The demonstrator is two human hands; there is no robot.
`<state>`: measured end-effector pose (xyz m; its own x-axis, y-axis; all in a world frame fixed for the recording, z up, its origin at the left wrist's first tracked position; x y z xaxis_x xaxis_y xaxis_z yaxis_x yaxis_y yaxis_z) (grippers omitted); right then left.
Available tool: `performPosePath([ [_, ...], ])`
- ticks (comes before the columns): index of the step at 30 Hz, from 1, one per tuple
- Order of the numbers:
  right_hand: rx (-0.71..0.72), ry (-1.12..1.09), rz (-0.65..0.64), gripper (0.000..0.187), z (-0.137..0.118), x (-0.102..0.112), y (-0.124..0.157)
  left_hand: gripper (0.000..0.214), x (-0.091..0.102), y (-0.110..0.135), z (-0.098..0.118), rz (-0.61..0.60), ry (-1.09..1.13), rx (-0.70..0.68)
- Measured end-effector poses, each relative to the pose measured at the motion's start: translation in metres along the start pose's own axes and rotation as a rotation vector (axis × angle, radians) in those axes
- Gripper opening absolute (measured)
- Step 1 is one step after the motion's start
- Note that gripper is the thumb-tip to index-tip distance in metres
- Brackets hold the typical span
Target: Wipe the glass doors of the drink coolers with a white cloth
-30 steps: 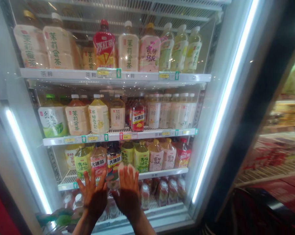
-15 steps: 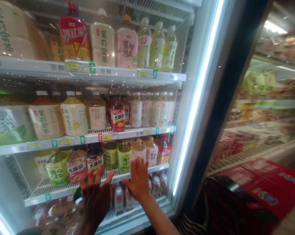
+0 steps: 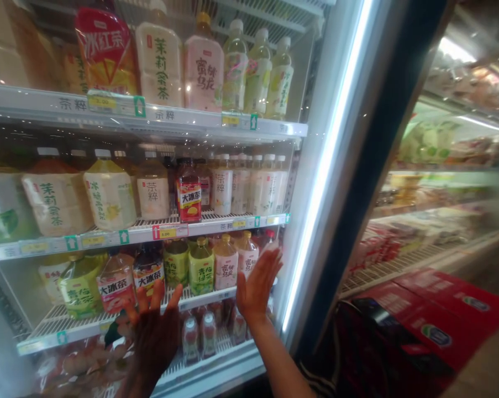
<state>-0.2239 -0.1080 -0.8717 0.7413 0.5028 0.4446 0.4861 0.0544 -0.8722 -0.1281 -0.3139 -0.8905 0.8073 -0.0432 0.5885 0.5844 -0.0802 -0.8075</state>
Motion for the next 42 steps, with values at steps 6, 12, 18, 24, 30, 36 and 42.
performPosePath([
  [6, 0.575, 0.14, -0.182, 0.088, -0.08, -0.026, 0.045, 0.084, 0.009, -0.003, 0.006, 0.045, 0.006, -0.008],
  [12, 0.204, 0.037, -0.016, 0.081, -0.055, 0.021, -0.05, 0.083, 0.03, -0.003, -0.023, 0.1, 0.047, 0.065],
  [18, 0.768, 0.171, -0.21, 0.085, -0.141, -0.018, 0.009, 0.089, 0.039, -0.005, -0.067, 0.162, 0.021, 0.227],
  [24, 0.839, 0.2, -0.25, 0.09, -0.176, 0.005, -0.058, 0.088, 0.051, 0.001, -0.084, 0.22, -0.041, 0.227],
  [30, 0.972, 0.205, -0.214, 0.095, -0.22, 0.008, -0.057, 0.087, 0.067, 0.007, -0.101, 0.257, -0.019, 0.27],
  [36, 1.262, 0.211, -0.455, 0.08, -0.235, -0.002, -0.041, 0.086, 0.073, 0.01, -0.111, 0.259, 0.031, 0.315],
  [42, 0.95, 0.189, -0.355, 0.102, -0.25, 0.012, -0.104, 0.082, 0.07, 0.011, -0.119, 0.255, 0.078, 0.363],
])
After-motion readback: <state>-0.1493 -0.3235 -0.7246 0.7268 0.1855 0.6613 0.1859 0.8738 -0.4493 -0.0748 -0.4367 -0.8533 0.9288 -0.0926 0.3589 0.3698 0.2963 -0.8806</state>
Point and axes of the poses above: each hand's wrist, its own y-axis away from the middle knuckle, its own x-axis out of the back of the hand, z = x × y, the point moved 9 cm from there along -y, towards the middle knuckle, and after that the axes turned 14 degrees about -z, right-handed, at the moved point
